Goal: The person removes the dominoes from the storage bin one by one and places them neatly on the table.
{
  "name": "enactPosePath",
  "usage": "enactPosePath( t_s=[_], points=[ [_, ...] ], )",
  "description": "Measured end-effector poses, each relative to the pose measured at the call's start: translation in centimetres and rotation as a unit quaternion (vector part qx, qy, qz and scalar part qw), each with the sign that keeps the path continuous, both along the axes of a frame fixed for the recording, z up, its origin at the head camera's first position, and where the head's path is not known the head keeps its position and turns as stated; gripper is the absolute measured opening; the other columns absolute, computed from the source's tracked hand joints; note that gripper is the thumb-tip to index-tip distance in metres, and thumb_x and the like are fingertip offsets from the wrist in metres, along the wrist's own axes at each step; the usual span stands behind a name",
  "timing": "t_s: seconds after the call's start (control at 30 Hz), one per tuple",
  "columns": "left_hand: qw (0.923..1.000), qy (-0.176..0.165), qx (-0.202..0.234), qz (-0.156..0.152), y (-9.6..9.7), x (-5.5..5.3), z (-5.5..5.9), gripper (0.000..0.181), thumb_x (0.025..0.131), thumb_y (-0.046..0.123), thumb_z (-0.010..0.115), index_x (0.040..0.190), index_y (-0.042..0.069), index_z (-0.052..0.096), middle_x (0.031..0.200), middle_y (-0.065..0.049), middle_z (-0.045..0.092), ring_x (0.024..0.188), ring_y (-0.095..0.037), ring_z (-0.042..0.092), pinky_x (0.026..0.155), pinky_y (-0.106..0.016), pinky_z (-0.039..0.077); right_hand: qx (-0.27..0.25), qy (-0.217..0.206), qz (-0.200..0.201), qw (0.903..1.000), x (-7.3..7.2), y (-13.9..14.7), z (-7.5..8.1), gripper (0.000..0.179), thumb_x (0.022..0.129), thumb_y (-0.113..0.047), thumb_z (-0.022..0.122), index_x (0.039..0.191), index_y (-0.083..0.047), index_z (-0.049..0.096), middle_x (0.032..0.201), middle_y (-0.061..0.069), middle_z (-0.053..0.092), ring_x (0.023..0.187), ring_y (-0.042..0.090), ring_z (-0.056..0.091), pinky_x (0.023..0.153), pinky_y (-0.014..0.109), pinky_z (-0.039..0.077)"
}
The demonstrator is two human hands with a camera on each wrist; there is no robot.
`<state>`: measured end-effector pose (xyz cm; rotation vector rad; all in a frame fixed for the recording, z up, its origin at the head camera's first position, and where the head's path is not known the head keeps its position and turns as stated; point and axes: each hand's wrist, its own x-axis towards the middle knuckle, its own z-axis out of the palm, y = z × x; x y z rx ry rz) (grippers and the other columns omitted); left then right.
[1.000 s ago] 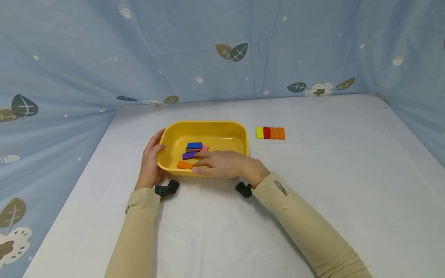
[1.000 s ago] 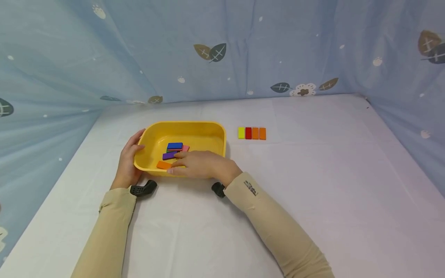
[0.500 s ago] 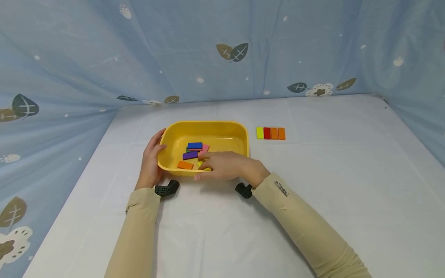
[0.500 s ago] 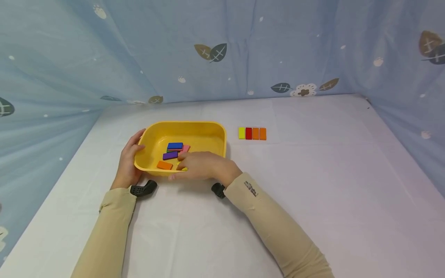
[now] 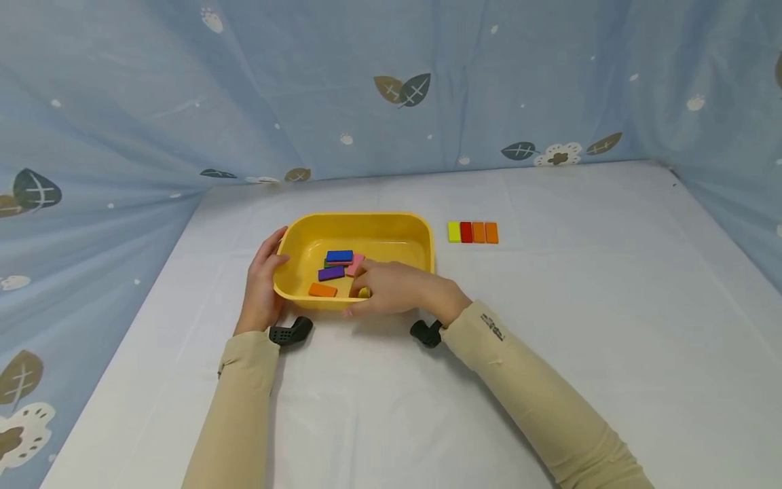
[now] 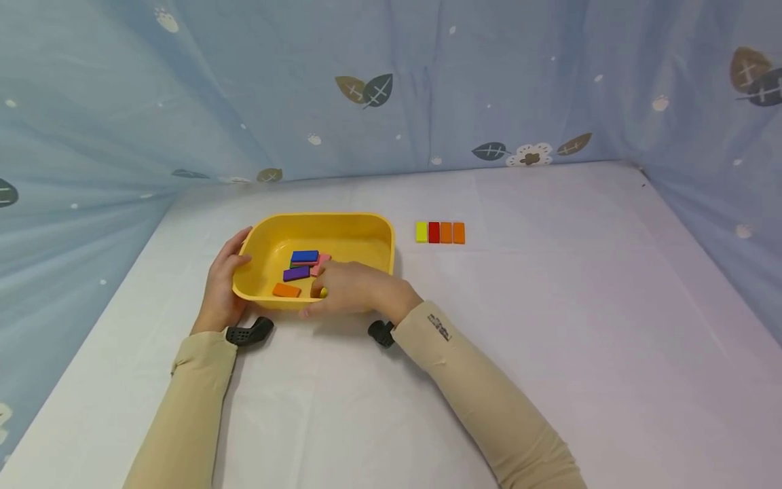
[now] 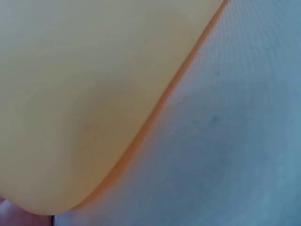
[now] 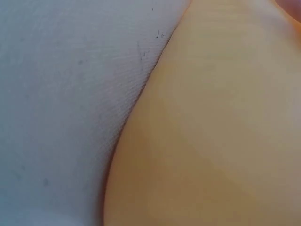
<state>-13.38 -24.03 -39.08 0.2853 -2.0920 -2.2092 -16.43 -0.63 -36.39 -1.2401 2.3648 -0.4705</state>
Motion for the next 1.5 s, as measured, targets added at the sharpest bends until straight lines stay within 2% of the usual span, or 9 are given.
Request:
enactPosePath(
  t_s=[0.17, 0.27, 0.4, 0.53, 0.63, 0.93, 1.13, 1.27, 1.5],
  points=[
    [1.0, 0.001, -0.002, 0.001, 0.0, -0.1, -0.1, 0.047, 0.09, 0.012, 0.04, 0.135, 0.025, 0.038, 0.139, 0.006, 0.032, 0.122, -0.018, 0.034, 0.099, -0.026, 0.033, -0.02, -0.026, -0.023, 0.9992, -0.1, 0.3, 0.1, 0.056, 0.077, -0.064, 0.047, 0.109, -0.02, 0.062, 0.111, -0.003, 0.043, 0.088, 0.009, 0.05, 0.078, 0.023, 0.043],
    [1.0, 0.0, -0.004, -0.001, 0.0, -0.1, -0.2, 0.047, 0.09, 0.013, 0.04, 0.135, 0.025, 0.037, 0.139, 0.006, 0.031, 0.123, -0.018, 0.034, 0.099, -0.026, 0.033, -0.035, -0.054, -0.053, 0.9965, -0.2, 0.5, 0.1, 0.051, 0.083, -0.062, 0.039, 0.1, -0.02, 0.064, 0.105, -0.003, 0.045, 0.086, 0.01, 0.049, 0.077, 0.024, 0.042],
    [1.0, 0.0, -0.008, -0.001, 0.0, -0.1, -0.2, 0.047, 0.09, 0.013, 0.04, 0.135, 0.027, 0.038, 0.139, 0.006, 0.031, 0.122, -0.018, 0.035, 0.098, -0.025, 0.034, -0.044, -0.046, -0.063, 0.996, -0.6, 0.4, 0.1, 0.035, 0.093, -0.038, 0.038, 0.095, -0.017, 0.065, 0.101, -0.003, 0.049, 0.086, 0.01, 0.048, 0.078, 0.022, 0.042],
    [1.0, 0.006, -0.004, -0.004, 0.1, -0.1, -0.2, 0.047, 0.09, 0.012, 0.04, 0.135, 0.025, 0.037, 0.139, 0.006, 0.031, 0.122, -0.018, 0.035, 0.098, -0.024, 0.034, -0.056, -0.027, -0.043, 0.9971, -0.9, 0.4, 0.1, 0.024, 0.09, -0.013, 0.045, 0.103, -0.013, 0.066, 0.105, -0.003, 0.052, 0.09, 0.009, 0.047, 0.081, 0.019, 0.041],
    [1.0, 0.007, -0.004, -0.004, 0.0, 0.0, -0.2, 0.047, 0.09, 0.012, 0.04, 0.135, 0.025, 0.037, 0.139, 0.006, 0.032, 0.122, -0.018, 0.035, 0.098, -0.024, 0.034, -0.066, -0.029, -0.034, 0.9968, -1.0, 0.4, 0.1, 0.025, 0.088, -0.007, 0.046, 0.102, -0.013, 0.066, 0.104, -0.003, 0.053, 0.09, 0.01, 0.047, 0.08, 0.019, 0.041],
    [1.0, 0.005, -0.007, -0.004, 0.0, -0.1, -0.2, 0.047, 0.09, 0.012, 0.04, 0.135, 0.026, 0.038, 0.139, 0.005, 0.032, 0.122, -0.018, 0.035, 0.098, -0.025, 0.034, -0.056, -0.028, -0.029, 0.9976, -0.9, 0.6, 0.4, 0.013, 0.088, -0.018, 0.053, 0.093, -0.019, 0.065, 0.088, -0.009, 0.058, 0.08, 0.01, 0.049, 0.075, 0.02, 0.041],
    [0.9999, 0.0, -0.012, -0.006, 0.0, -0.1, -0.3, 0.046, 0.09, 0.013, 0.041, 0.134, 0.027, 0.038, 0.139, 0.005, 0.031, 0.122, -0.018, 0.035, 0.097, -0.024, 0.035, -0.058, -0.006, -0.051, 0.997, -1.1, 0.8, 0.2, 0.018, 0.087, -0.019, 0.05, 0.094, -0.019, 0.067, 0.083, -0.011, 0.059, 0.071, 0.009, 0.05, 0.068, 0.02, 0.042],
    [0.9999, 0.002, -0.014, -0.007, -0.1, -0.2, -0.3, 0.046, 0.09, 0.014, 0.041, 0.134, 0.027, 0.038, 0.139, 0.005, 0.031, 0.122, -0.018, 0.035, 0.096, -0.023, 0.036, -0.097, -0.021, -0.076, 0.9921, -1.4, 1.1, 0.6, 0.024, 0.087, -0.016, 0.045, 0.097, -0.02, 0.066, 0.088, -0.01, 0.058, 0.07, 0.011, 0.048, 0.066, 0.022, 0.041],
    [0.9999, 0.001, -0.012, -0.009, 0.0, -0.2, -0.3, 0.046, 0.09, 0.014, 0.041, 0.135, 0.026, 0.037, 0.139, 0.005, 0.031, 0.122, -0.018, 0.035, 0.097, -0.023, 0.035, -0.155, -0.041, -0.148, 0.9758, -2.6, 3.1, 1.8, 0.029, 0.088, -0.013, 0.042, 0.103, -0.02, 0.066, 0.103, -0.005, 0.054, 0.084, 0.013, 0.047, 0.072, 0.027, 0.041]
  ],
)
